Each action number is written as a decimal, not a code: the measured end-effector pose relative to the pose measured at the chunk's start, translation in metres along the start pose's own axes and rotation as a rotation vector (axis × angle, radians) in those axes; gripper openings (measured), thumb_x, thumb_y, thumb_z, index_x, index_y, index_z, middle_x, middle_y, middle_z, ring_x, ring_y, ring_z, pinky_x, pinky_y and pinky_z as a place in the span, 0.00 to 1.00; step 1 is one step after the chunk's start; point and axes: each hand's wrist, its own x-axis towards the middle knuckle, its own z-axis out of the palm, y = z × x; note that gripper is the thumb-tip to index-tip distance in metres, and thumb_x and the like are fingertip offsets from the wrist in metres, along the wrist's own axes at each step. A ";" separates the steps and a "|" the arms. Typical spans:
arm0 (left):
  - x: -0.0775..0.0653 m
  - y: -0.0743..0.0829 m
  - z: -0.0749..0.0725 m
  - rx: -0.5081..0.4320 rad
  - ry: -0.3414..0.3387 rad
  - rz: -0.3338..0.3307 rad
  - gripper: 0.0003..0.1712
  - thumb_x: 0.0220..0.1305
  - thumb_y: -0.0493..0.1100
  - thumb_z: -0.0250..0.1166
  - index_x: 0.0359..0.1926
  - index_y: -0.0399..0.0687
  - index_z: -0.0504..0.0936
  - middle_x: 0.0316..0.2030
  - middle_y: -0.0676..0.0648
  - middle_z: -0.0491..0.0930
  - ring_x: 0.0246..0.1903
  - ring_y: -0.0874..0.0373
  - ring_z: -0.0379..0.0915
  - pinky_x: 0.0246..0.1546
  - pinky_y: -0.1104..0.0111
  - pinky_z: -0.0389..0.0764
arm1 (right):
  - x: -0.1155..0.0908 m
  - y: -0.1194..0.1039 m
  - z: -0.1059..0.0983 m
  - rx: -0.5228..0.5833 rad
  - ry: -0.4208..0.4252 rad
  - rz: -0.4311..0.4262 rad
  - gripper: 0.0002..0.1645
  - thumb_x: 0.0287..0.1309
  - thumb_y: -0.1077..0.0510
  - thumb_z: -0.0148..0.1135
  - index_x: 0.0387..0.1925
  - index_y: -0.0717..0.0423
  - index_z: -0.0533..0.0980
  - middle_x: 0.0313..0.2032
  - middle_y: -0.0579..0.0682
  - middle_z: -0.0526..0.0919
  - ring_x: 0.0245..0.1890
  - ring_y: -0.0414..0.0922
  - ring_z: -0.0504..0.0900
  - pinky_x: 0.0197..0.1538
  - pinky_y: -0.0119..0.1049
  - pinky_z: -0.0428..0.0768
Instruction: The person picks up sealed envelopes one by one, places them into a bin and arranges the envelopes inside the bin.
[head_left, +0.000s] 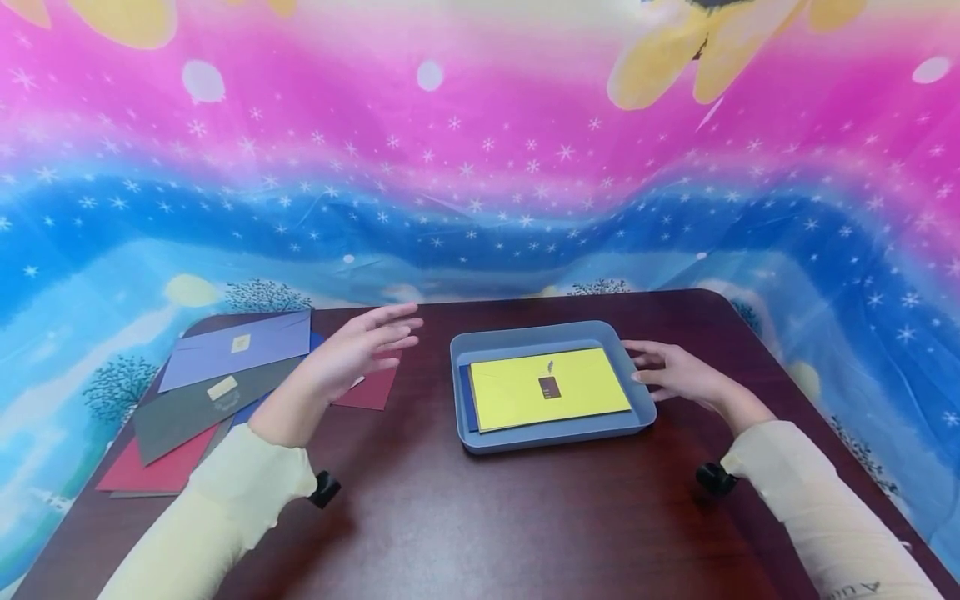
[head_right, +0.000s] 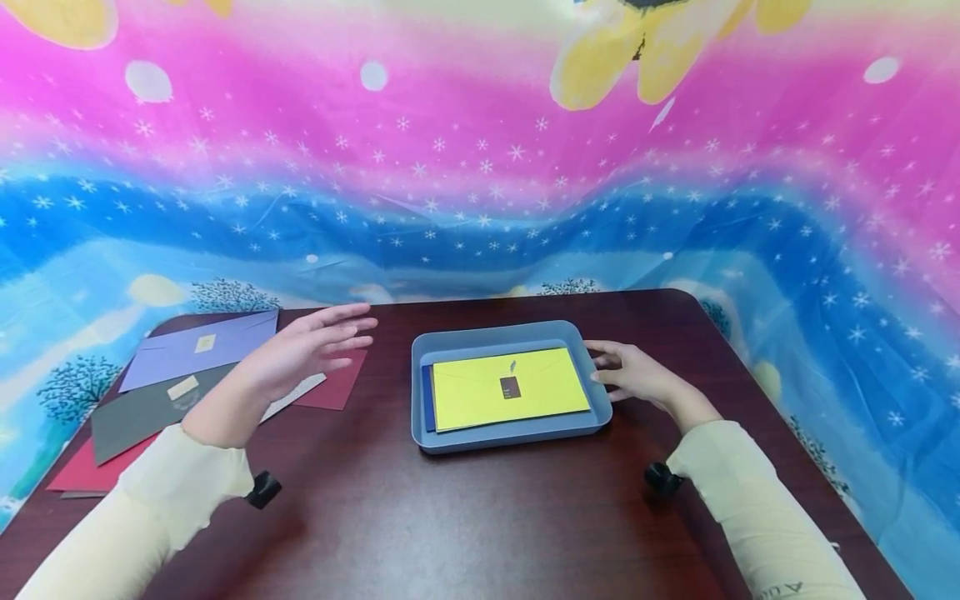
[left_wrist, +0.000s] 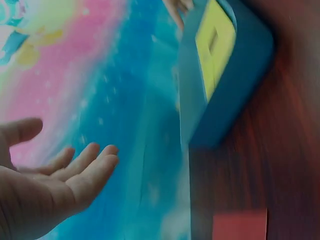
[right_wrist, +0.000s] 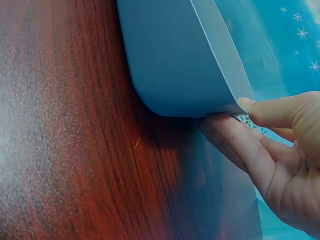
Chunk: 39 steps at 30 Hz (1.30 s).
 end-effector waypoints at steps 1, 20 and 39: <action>-0.002 -0.002 -0.004 0.070 0.005 -0.003 0.35 0.80 0.42 0.52 0.80 0.40 0.51 0.76 0.35 0.59 0.74 0.38 0.56 0.71 0.42 0.58 | 0.000 0.000 0.000 -0.002 0.001 0.001 0.41 0.73 0.62 0.59 0.79 0.64 0.51 0.66 0.75 0.66 0.57 0.63 0.79 0.49 0.49 0.86; -0.013 -0.067 -0.039 1.133 0.096 -0.243 0.18 0.72 0.40 0.62 0.55 0.30 0.81 0.34 0.40 0.81 0.36 0.45 0.78 0.43 0.50 0.81 | 0.001 -0.002 0.001 0.004 -0.011 0.009 0.41 0.74 0.62 0.58 0.79 0.64 0.51 0.66 0.75 0.65 0.58 0.63 0.78 0.49 0.49 0.86; -0.009 -0.074 -0.023 1.192 0.037 -0.246 0.28 0.67 0.37 0.63 0.66 0.29 0.74 0.54 0.30 0.80 0.49 0.38 0.78 0.55 0.43 0.77 | 0.000 0.000 0.000 0.001 -0.015 0.001 0.42 0.74 0.62 0.59 0.79 0.64 0.50 0.67 0.75 0.64 0.59 0.64 0.77 0.49 0.49 0.86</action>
